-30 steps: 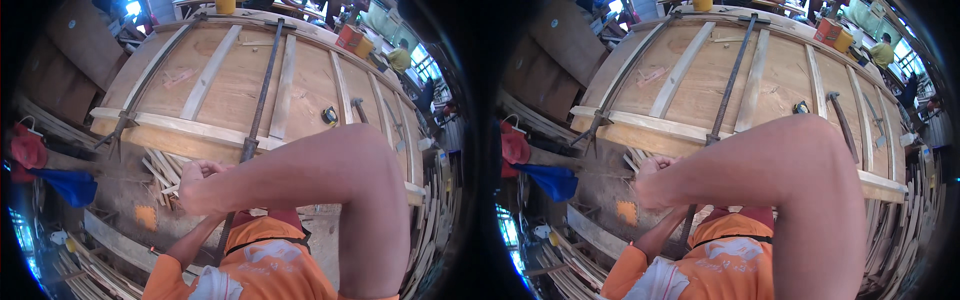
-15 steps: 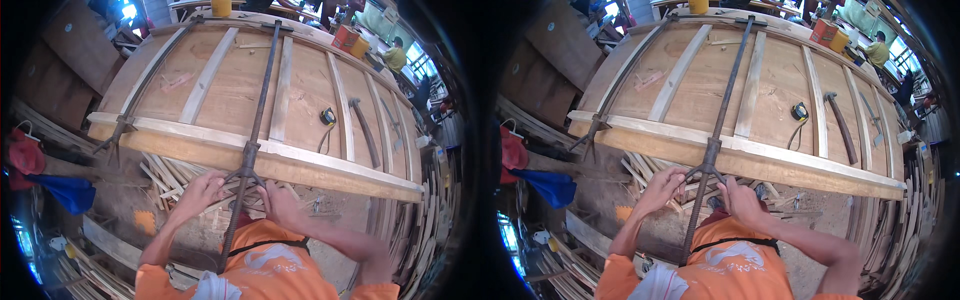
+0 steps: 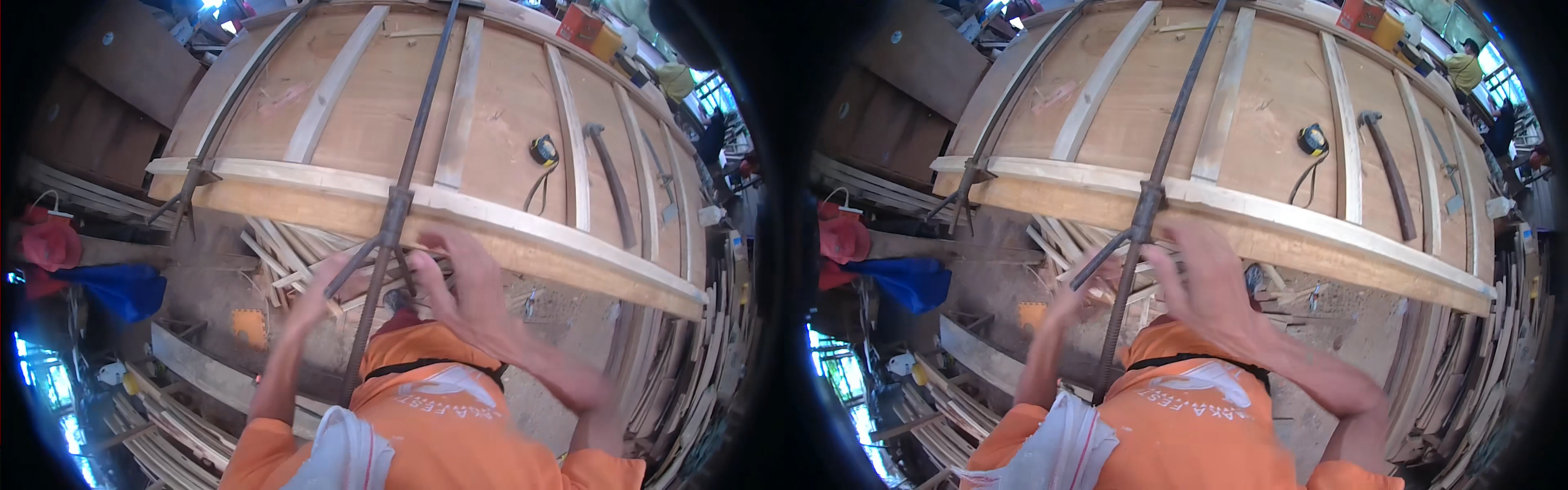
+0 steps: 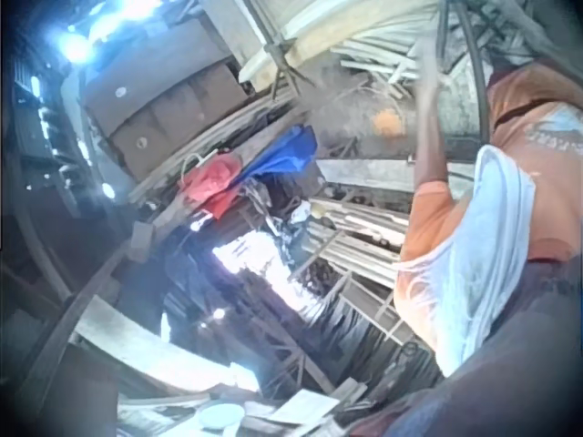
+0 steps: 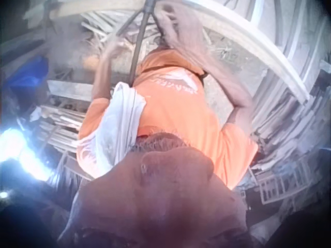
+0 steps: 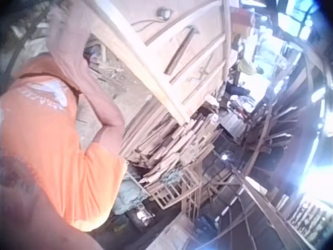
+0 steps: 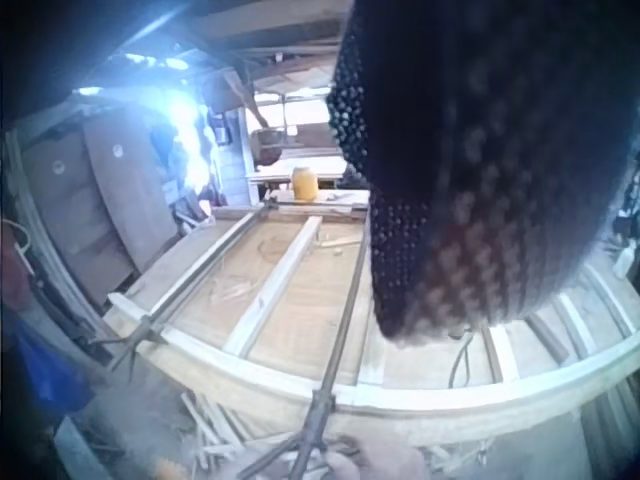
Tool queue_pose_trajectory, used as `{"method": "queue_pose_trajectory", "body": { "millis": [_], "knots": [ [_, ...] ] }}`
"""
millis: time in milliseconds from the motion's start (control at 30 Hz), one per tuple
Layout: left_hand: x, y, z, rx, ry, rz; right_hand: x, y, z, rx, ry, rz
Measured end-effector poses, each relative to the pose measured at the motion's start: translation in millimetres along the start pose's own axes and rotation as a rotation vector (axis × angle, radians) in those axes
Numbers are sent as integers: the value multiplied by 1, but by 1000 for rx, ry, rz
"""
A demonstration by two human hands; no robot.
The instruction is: The person assembles a large wooden frame by hammering wooden slats into place, tightening a large screw clamp, and measuring the frame with a tape measure.
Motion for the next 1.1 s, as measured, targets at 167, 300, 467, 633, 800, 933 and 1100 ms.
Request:
{"method": "queue_pose_trajectory", "body": {
  "millis": [167,300,467,633,800,933,1100],
  "knots": [
    [98,47,72,-902,-1242,102,80,56,-118,-438,-844,-390],
    [83,6,111,-357,-458,389,139,56,-91,-324,-1466,-1141],
    [65,2,109,-206,-180,392,143,50,-87,-265,-1516,-1131],
    [30,7,137,-152,-228,91,146,64,-85,-194,-1385,-1079],
    [56,33,62,100,-85,165,131,55,-59,8,-1217,-911],
    [42,49,3,90,70,22,141,35,52,703,-786,100],
    [3,38,60,135,472,-232,46,-2,1,206,-247,50]
  ]
}}
Point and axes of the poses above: each hand's wrist, its own y-axis towards the middle knuckle, its own x-axis out of the palm, z = x × y, the point moved 2 cm from there along y, towards the middle knuckle, and after that the axes turned 4 degrees about x, right-handed, at the moved point
